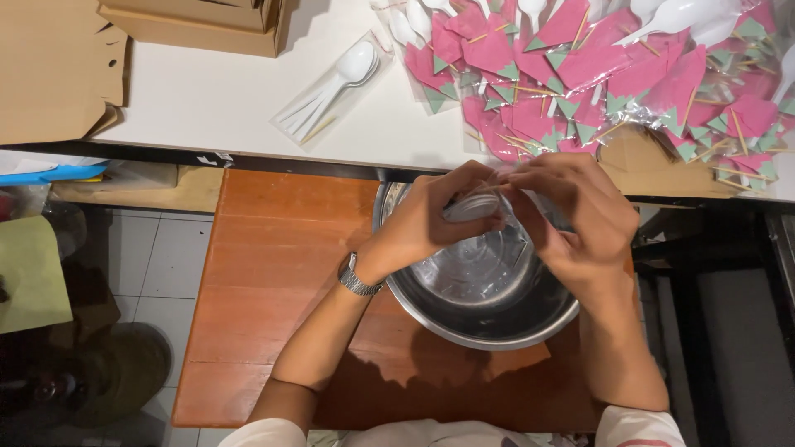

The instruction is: Packaging plastic spoons and paper decorations into small clear plastic bags.

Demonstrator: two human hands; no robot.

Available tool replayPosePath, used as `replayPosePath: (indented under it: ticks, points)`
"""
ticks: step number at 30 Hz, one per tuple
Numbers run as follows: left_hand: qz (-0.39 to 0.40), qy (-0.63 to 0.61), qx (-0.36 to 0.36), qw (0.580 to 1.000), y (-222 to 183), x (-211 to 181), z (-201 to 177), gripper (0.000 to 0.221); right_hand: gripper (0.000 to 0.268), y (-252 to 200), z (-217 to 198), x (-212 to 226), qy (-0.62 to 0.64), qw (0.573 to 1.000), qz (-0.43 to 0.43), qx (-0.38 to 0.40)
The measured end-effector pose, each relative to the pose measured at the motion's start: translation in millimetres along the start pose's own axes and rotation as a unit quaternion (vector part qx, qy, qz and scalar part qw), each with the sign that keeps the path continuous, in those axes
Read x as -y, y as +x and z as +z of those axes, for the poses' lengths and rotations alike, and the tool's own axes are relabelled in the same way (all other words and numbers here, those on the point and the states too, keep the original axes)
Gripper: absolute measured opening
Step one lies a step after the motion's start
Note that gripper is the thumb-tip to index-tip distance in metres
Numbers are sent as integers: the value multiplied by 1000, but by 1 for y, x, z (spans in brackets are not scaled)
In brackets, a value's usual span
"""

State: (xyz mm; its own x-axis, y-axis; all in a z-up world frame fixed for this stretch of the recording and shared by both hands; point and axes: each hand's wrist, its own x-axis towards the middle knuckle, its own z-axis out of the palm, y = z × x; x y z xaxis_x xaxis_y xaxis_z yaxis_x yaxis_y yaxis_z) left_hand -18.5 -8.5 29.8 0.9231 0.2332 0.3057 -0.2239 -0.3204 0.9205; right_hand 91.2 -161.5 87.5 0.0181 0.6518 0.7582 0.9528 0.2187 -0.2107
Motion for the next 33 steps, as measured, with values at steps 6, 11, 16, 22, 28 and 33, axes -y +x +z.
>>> replayPosePath:
  ticks: [6, 11, 16, 22, 28, 33]
  points:
    - [-13, -19, 23, 999, 0, 3, -1, 23, 45, -14, -1, -16, -1, 993, 65, 99]
    - [45, -192, 18, 980, 3, 7, -3, 24, 65, -33, -18, -24, 77, 981, 160, -83]
    - [67, -251, -80, 962, 11, 37, 2, 39, 30, -48, -16, -29, -3, 908, 352, 226]
    - [30, -139, -133, 981, 11, 33, 5, 32, 28, -154, 46, -107, -184, 753, 378, 505]
    - [46, -69, -100, 992, 3, 23, 11, 36, 27, -203, 84, -151, -200, 732, 346, 551]
    - [59, -101, -63, 991, 1, 20, 9, 43, 27, -180, 83, -131, -206, 741, 351, 534]
